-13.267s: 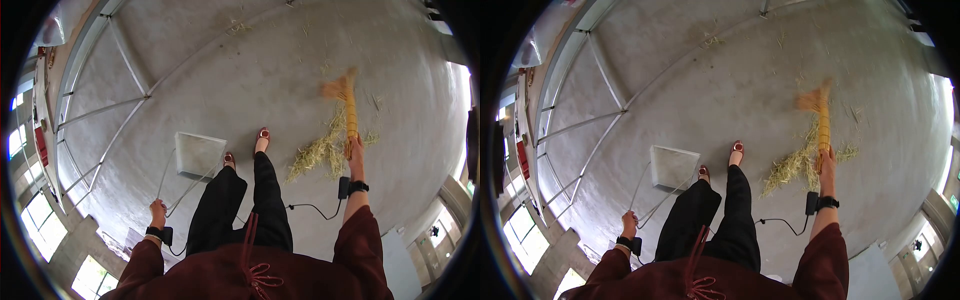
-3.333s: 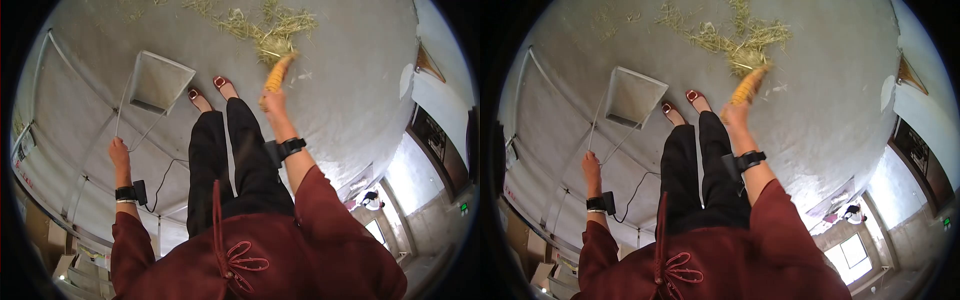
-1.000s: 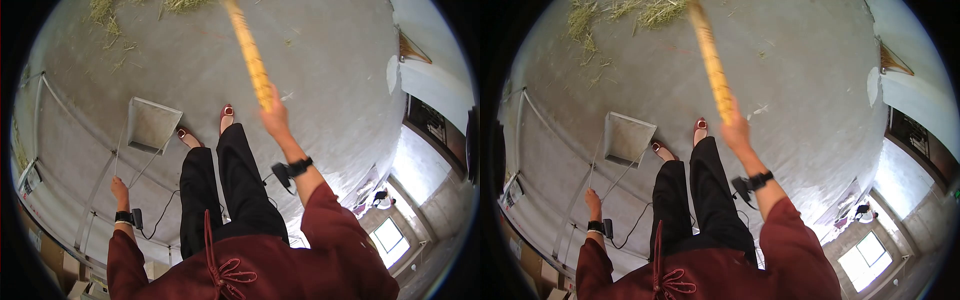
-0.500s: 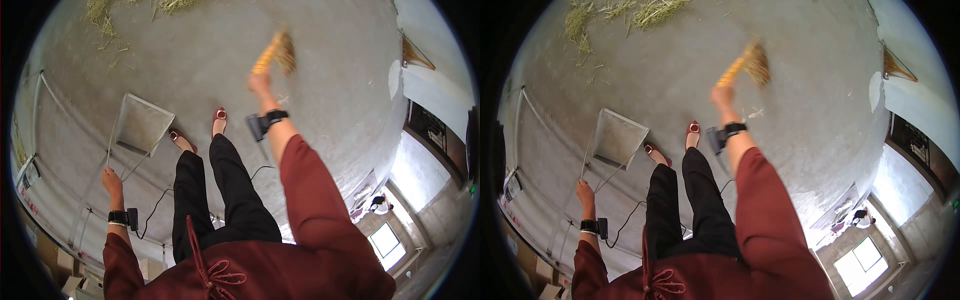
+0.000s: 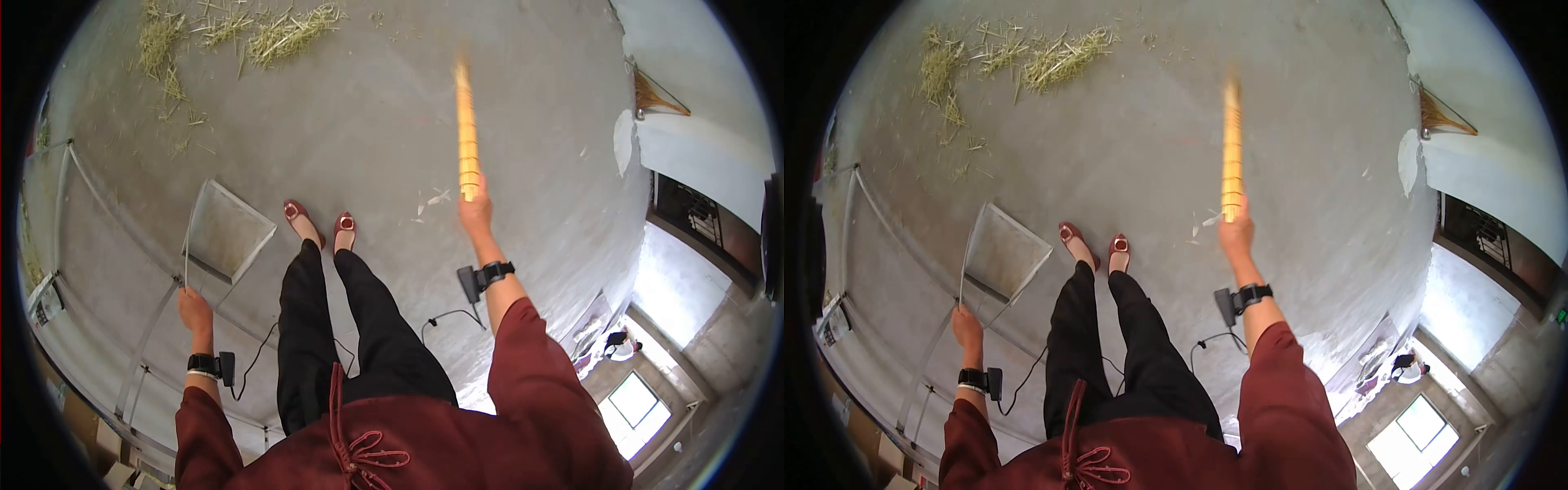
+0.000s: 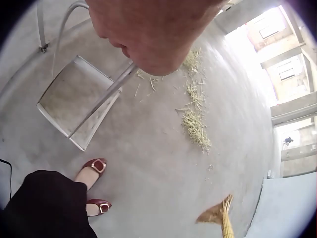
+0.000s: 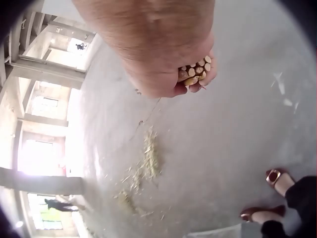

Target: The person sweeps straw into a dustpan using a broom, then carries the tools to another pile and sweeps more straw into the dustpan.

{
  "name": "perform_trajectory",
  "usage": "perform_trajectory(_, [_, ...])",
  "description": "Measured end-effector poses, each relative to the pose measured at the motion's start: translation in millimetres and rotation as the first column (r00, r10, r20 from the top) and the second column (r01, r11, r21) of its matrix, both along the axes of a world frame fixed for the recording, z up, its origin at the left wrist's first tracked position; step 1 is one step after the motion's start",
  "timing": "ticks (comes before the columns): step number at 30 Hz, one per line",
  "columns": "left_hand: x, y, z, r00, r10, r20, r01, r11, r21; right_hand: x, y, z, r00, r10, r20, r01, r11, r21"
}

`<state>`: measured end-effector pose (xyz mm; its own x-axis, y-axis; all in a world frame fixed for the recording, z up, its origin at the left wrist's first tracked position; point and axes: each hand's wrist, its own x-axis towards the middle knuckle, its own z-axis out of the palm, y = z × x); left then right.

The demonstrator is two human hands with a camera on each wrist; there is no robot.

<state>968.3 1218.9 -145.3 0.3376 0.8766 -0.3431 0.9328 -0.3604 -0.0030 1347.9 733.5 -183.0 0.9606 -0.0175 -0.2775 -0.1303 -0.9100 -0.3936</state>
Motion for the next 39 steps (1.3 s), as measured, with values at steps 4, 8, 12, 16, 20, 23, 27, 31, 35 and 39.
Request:
perform_trajectory(4, [2, -1, -1, 1.000, -0.005, -0.012, 0.005, 1.000, -0.009, 92, -67, -56, 0.962, -0.254, -0.096, 0.252, 0.967, -0.030])
perform_trajectory(8, [15, -3, 2, 0.999, -0.005, -0.040, 0.003, 0.999, -0.053, 157, -29, -64, 0.667, -0.563, -0.487, 0.674, 0.735, 0.073])
perform_trajectory(12, [25, -4, 0, 0.999, -0.035, -0.022, 0.035, 0.999, -0.030, 183, 77, -99, 0.861, -0.360, -0.358, 0.438, 0.884, 0.164])
perform_trajectory(16, [40, 2, 8, 0.998, -0.062, -0.027, 0.060, 0.997, -0.051, 146, 246, -102, 0.956, 0.015, -0.293, 0.038, 0.984, 0.174])
perform_trajectory(20, [48, 11, 20, 0.999, -0.035, -0.039, 0.031, 0.993, -0.111, 109, 335, -37, 0.934, 0.213, -0.286, -0.116, 0.940, 0.321])
perform_trajectory(23, [40, 12, 18, 0.998, -0.058, -0.015, 0.057, 0.994, -0.089, 116, 327, 1, 0.920, 0.294, -0.259, -0.176, 0.901, 0.398])
perform_trajectory(27, [38, 18, 21, 0.997, 0.002, -0.080, -0.012, 0.992, -0.124, 146, 264, 41, 0.948, 0.278, -0.157, -0.248, 0.951, 0.183])
perform_trajectory(31, [46, 19, 21, 0.994, 0.035, -0.100, -0.041, 0.998, -0.054, 212, 178, 26, 0.989, 0.036, -0.143, -0.028, 0.998, 0.059])
perform_trajectory(35, [65, 18, 22, 0.988, 0.050, -0.145, -0.056, 0.998, -0.039, 303, 113, -27, 0.922, -0.241, -0.302, 0.274, 0.959, 0.072])
perform_trajectory(39, [83, 9, 24, 0.989, 0.047, -0.139, -0.051, 0.998, -0.021, 343, 97, -78, 0.621, -0.469, -0.628, 0.663, 0.741, 0.102])
